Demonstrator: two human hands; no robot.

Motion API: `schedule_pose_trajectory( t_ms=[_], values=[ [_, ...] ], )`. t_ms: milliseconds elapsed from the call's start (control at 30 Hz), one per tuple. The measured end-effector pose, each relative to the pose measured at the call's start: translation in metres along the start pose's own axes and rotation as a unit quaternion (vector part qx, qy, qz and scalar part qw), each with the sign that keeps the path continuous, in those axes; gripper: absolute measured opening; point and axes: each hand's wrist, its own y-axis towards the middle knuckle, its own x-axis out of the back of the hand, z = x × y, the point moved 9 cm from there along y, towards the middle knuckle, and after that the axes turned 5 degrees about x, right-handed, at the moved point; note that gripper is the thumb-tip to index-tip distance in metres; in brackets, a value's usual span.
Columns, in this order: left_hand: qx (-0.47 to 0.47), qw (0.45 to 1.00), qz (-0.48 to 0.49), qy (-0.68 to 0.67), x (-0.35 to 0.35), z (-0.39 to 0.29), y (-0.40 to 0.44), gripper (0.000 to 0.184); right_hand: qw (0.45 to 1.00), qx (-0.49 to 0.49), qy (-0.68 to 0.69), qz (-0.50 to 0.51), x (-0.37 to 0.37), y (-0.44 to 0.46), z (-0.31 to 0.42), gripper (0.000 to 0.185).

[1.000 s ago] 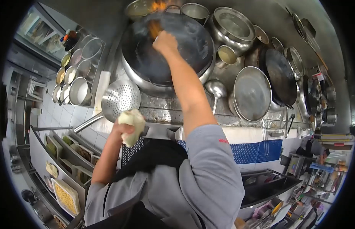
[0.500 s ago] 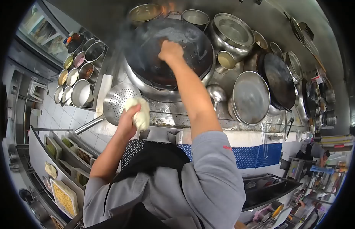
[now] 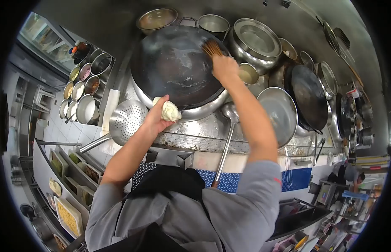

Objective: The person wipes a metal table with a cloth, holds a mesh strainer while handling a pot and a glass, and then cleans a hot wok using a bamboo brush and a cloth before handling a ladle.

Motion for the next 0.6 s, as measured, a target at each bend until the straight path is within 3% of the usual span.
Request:
schedule_pose_trajectory(
  t_ms=[133, 267, 400, 600],
  values=[
    [-0.047, 0.997, -0.039, -0.038, 0.006, 0.001, 0.03, 0.023, 0.969, -0.086, 0.23, -0.024, -0.038, 0.086, 0.049, 0.032],
    [-0.077, 0.993, -0.089, 0.002, 0.014, -0.003, 0.027, 0.022, 0.962, -0.062, 0.266, 0.019, -0.022, 0.063, 0.091, 0.034],
    [-0.131, 0.99, -0.048, -0.002, 0.024, -0.017, 0.007, 0.019, 0.964, -0.053, 0.259, 0.01, 0.018, -0.012, 0.085, 0.042],
    [-0.207, 0.977, 0.045, 0.021, 0.066, -0.055, -0.026, 0.007, 0.91, -0.121, 0.384, -0.098, 0.05, -0.153, 0.054, 0.051]
  ],
)
